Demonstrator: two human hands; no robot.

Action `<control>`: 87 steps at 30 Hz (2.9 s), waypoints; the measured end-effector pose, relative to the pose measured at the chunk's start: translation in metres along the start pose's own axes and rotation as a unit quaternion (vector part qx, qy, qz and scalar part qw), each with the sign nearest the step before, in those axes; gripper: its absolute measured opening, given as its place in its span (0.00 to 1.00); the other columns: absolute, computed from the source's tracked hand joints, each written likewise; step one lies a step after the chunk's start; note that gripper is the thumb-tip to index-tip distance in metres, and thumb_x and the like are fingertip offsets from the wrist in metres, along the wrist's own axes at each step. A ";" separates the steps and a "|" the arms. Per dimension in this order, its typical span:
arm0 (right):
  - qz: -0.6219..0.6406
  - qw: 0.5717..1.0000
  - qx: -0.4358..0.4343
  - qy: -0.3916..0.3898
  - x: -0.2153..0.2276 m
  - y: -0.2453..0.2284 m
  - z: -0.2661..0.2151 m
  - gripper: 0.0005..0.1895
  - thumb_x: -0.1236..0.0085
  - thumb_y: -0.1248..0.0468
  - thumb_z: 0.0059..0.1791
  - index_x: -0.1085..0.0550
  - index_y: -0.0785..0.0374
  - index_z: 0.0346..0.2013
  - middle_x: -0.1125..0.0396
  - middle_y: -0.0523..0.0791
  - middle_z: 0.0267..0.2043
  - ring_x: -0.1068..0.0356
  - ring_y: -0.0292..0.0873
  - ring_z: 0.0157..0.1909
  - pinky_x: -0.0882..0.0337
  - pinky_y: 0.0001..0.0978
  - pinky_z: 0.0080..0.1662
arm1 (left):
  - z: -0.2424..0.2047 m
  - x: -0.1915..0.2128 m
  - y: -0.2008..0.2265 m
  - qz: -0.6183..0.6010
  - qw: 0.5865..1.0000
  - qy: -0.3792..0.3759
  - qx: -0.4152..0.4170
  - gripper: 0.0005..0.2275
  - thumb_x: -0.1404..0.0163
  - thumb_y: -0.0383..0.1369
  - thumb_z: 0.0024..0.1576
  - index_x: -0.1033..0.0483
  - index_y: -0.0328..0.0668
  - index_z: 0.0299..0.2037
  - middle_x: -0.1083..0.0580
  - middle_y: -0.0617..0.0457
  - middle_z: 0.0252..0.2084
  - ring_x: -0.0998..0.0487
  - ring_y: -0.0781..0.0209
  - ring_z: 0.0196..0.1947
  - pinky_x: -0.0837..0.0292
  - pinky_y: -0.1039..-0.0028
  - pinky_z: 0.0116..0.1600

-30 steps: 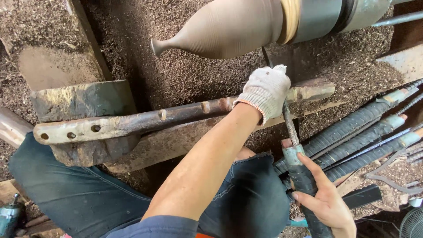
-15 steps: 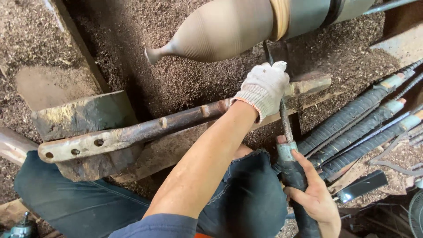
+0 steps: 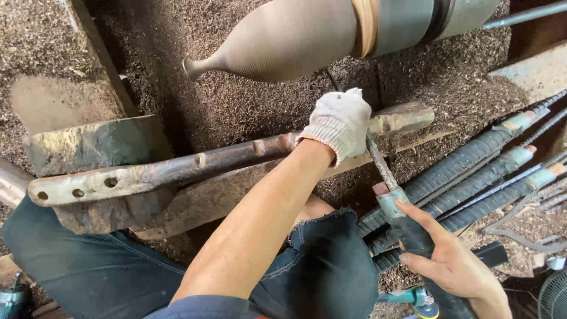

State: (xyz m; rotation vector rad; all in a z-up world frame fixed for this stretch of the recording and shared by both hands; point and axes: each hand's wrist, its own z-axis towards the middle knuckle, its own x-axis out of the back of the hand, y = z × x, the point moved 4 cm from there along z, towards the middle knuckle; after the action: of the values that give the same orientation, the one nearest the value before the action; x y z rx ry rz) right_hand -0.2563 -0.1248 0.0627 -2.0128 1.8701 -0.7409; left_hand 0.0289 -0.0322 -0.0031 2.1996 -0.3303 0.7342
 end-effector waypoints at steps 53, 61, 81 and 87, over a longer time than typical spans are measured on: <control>0.098 0.989 0.106 -0.020 -0.028 0.006 0.004 0.46 0.43 0.81 0.43 0.44 0.61 0.75 0.38 0.47 0.66 0.35 0.32 0.54 0.32 0.25 0.53 | 0.002 -0.003 0.005 0.069 0.997 -0.015 -0.031 0.17 0.39 0.35 0.44 0.20 0.41 0.44 0.27 0.39 0.52 0.23 0.43 0.52 0.26 0.61 0.55; 0.054 0.995 -0.038 -0.069 0.014 0.011 0.008 0.51 0.37 0.77 0.45 0.46 0.48 0.79 0.37 0.41 0.32 0.40 0.33 0.28 0.33 0.26 0.31 | -0.007 0.012 0.011 0.083 0.995 -0.058 -0.005 0.14 0.40 0.37 0.46 0.16 0.43 0.42 0.23 0.42 0.51 0.20 0.48 0.52 0.25 0.62 0.56; 0.179 0.984 -0.007 0.019 -0.027 0.027 0.005 0.50 0.41 0.83 0.40 0.41 0.55 0.75 0.33 0.46 0.42 0.35 0.36 0.39 0.31 0.28 0.42 | 0.002 0.005 0.008 0.086 0.994 -0.041 -0.055 0.15 0.38 0.38 0.45 0.17 0.43 0.42 0.25 0.42 0.51 0.21 0.46 0.51 0.24 0.62 0.54; 0.190 0.981 0.021 0.030 -0.036 0.023 0.007 0.50 0.43 0.84 0.38 0.42 0.57 0.73 0.35 0.45 0.55 0.35 0.36 0.45 0.31 0.29 0.47 | 0.002 0.005 0.007 0.097 0.992 -0.052 -0.054 0.15 0.38 0.36 0.46 0.17 0.41 0.42 0.26 0.41 0.51 0.21 0.45 0.50 0.24 0.61 0.54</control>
State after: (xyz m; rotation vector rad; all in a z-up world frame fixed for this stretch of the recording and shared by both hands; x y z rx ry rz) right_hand -0.2724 -0.0931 0.0383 -1.5521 2.1652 -0.7300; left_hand 0.0304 -0.0382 0.0030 2.1265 -0.6300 0.6906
